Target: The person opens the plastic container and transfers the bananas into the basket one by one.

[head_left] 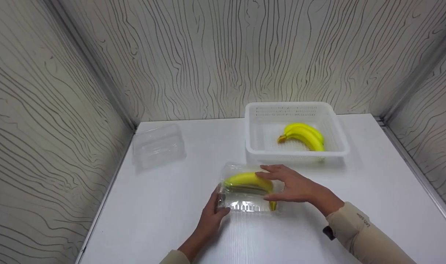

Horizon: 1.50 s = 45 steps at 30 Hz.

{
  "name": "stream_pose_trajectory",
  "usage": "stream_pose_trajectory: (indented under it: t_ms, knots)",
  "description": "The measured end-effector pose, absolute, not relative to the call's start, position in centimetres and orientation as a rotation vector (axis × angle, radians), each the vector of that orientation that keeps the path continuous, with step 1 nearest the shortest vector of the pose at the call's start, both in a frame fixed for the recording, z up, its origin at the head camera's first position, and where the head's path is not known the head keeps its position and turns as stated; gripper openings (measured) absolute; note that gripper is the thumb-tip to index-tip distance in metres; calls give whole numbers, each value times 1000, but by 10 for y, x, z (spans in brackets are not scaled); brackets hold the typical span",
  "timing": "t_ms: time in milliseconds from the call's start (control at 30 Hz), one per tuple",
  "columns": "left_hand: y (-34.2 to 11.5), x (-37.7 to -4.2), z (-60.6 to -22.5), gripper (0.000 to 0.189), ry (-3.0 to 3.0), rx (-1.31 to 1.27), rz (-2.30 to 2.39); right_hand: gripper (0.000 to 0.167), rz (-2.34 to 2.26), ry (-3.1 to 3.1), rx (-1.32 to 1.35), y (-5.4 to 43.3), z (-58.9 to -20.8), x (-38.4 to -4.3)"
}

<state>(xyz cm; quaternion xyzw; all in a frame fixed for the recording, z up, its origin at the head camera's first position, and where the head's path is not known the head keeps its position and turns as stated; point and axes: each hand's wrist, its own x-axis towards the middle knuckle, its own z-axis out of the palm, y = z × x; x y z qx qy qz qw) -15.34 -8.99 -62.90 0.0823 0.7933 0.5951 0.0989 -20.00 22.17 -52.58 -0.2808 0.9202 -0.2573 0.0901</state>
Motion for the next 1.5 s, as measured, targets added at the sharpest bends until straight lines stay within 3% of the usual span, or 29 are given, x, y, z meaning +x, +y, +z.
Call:
stream_pose_trajectory:
  t_ms: [400, 600, 1067, 1500]
  knots:
    - [-91, -149, -614, 77, 2333, 278, 1786, 69, -869, 2719, -730, 224, -510, -199]
    - [-88, -152, -624, 77, 2382, 239, 1736, 65, -951, 2723, -685, 224, -501, -202]
    - [-85, -150, -624, 78, 2401, 162, 1712, 71, -1070, 2825, -285, 223, -470, -218]
    - [-88, -150, -625, 78, 2401, 203, 1708, 60, -1285, 3056, -138, 214, -477, -232]
